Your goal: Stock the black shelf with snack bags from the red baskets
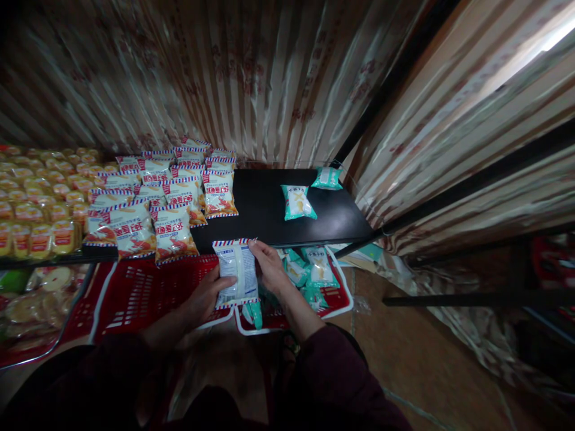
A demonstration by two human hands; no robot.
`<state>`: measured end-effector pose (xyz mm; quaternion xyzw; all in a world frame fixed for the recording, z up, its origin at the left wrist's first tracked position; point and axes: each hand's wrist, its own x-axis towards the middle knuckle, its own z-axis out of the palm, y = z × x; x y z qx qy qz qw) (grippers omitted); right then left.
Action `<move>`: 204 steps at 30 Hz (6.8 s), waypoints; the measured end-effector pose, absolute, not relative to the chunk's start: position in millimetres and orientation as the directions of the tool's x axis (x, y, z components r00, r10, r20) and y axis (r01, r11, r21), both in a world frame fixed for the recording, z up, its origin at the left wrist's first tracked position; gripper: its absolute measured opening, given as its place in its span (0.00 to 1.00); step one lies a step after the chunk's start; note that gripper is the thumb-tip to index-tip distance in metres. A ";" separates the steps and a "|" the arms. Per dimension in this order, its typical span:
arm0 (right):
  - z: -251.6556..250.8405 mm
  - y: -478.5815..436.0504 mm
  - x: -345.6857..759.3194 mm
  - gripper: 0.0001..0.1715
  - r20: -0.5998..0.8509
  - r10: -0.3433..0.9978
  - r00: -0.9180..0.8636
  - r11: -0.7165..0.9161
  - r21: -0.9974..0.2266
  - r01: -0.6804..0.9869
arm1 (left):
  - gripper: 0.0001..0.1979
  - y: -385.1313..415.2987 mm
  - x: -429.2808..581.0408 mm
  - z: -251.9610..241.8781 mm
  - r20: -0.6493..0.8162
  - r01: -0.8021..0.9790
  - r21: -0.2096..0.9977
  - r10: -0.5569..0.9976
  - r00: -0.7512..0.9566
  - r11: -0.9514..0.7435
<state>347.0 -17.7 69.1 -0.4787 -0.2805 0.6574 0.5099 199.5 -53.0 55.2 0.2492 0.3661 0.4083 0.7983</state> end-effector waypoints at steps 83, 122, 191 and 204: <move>60.0 -18.3 348.8 0.20 0.414 0.868 0.275 0.238 -0.832 0.501 | 0.22 -40.5 194.3 72.1 -0.236 -0.422 0.849 0.943 0.236 0.318; 72.7 -34.8 350.3 0.36 0.415 0.909 -0.050 0.403 -0.839 0.366 | 0.21 -40.3 182.3 80.8 0.061 -0.050 0.997 0.994 0.095 -0.057; 44.5 46.0 314.0 0.33 0.223 0.963 0.153 0.195 -0.965 0.174 | 0.26 24.4 183.8 70.5 0.270 0.393 0.876 0.959 0.082 -0.280; 38.8 60.5 313.6 0.29 0.277 0.947 0.160 0.186 -0.885 0.428 | 0.27 36.3 180.5 66.7 0.267 0.416 0.871 0.963 0.049 -0.262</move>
